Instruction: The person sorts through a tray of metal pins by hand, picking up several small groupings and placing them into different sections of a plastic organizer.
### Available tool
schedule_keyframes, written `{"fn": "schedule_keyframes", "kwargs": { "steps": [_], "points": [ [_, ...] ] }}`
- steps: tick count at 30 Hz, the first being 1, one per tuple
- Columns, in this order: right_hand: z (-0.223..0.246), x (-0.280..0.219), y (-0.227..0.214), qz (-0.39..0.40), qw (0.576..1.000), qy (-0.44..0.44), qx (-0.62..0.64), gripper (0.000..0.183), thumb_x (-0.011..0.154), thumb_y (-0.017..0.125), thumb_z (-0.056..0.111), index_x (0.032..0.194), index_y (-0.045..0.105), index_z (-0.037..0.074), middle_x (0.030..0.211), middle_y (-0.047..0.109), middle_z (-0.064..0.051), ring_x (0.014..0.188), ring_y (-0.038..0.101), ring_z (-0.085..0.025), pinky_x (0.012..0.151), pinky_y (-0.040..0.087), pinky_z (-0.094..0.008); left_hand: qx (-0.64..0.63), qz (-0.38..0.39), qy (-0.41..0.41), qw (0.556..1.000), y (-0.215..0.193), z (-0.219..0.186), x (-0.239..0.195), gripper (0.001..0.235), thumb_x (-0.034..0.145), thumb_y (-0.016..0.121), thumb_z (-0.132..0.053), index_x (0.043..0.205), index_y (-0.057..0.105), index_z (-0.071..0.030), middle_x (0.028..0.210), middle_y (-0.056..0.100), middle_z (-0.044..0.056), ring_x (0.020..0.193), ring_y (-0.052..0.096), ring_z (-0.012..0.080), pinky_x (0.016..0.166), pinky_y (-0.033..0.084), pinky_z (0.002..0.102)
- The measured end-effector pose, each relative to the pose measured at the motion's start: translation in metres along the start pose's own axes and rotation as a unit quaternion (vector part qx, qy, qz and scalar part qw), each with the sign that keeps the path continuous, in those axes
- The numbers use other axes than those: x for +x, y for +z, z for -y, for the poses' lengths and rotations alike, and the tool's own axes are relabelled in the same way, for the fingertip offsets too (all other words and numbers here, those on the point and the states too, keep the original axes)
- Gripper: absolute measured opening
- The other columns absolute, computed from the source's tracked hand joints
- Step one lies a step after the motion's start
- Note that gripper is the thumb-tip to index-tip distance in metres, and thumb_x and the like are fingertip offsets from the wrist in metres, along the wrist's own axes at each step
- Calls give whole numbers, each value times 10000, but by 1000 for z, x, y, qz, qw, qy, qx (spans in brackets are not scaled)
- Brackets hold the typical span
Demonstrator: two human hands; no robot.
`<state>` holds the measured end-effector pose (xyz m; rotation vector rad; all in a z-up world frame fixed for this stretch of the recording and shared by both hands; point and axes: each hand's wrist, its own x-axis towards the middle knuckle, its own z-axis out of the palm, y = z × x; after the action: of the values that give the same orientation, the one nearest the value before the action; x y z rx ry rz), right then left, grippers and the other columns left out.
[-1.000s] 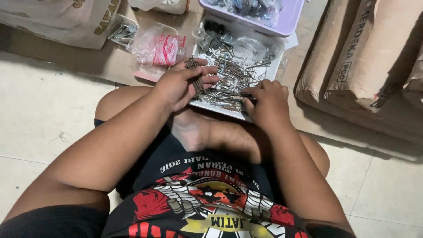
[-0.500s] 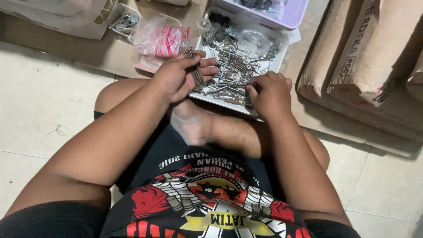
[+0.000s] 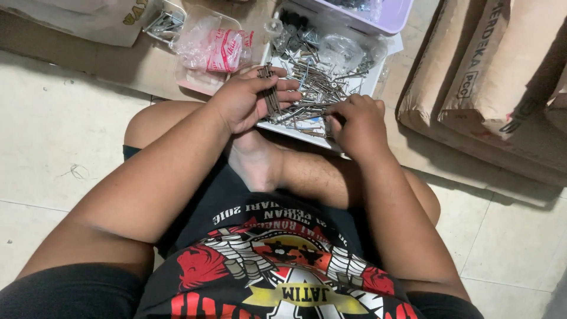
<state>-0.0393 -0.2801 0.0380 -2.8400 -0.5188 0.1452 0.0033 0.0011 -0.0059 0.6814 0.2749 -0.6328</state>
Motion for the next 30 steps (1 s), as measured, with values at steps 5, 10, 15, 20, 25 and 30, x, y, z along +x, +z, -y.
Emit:
{"fn": "schedule_keyframes", "kwargs": {
  "steps": [5, 10, 15, 20, 25, 30],
  "points": [
    [15, 4, -3, 72, 996, -42, 24, 128, 836, 829, 277, 954, 800, 239, 841, 651, -37, 924, 601, -267, 914, 363, -417, 8, 14, 1, 1000, -4, 3, 3, 226, 1041, 533, -81, 1257, 568, -27, 1225, 722, 286, 1065, 761, 383, 927, 652, 500],
    [17, 9, -2, 85, 995, -60, -5, 173, 829, 831, 338, 976, 803, 250, 831, 665, -36, 908, 611, -266, 898, 375, -435, 8, 12, 3, 1000, -3, 3, 3, 230, 1035, 538, -78, 1257, 573, -27, 1218, 722, 293, 1068, 759, 396, 924, 651, 503],
    [15, 14, 2, 54, 995, -75, -33, 207, 868, 775, 280, 1072, 787, 250, 846, 645, -15, 899, 612, -253, 864, 385, -423, 7, 17, 1, 1000, -6, 4, 5, 230, 1035, 533, -76, 1255, 576, -25, 1224, 719, 291, 1078, 755, 392, 916, 656, 489],
    [21, 19, 10, 52, 992, -83, -85, 188, 860, 778, 319, 1037, 783, 256, 839, 663, -9, 893, 631, -249, 880, 398, -434, 16, 16, 6, 1000, -4, 3, 4, 240, 1039, 524, -79, 1267, 569, -18, 1222, 721, 289, 1079, 757, 384, 923, 653, 489],
    [20, 19, 16, -9, 983, -134, -121, 133, 886, 748, 330, 961, 771, 222, 824, 634, -22, 853, 614, -247, 861, 399, -434, 16, 9, 7, 1000, -4, 4, 4, 252, 1034, 534, -85, 1274, 568, -18, 1230, 716, 293, 1076, 757, 387, 919, 649, 485],
    [21, 18, 3, 11, 995, -79, -62, 140, 876, 772, 307, 968, 777, 202, 861, 610, -19, 874, 615, -261, 841, 412, -424, 13, -6, 3, 1000, 1, 4, 5, 235, 1038, 531, -97, 1257, 575, -22, 1227, 721, 287, 1051, 765, 374, 899, 656, 473]
  ]
}}
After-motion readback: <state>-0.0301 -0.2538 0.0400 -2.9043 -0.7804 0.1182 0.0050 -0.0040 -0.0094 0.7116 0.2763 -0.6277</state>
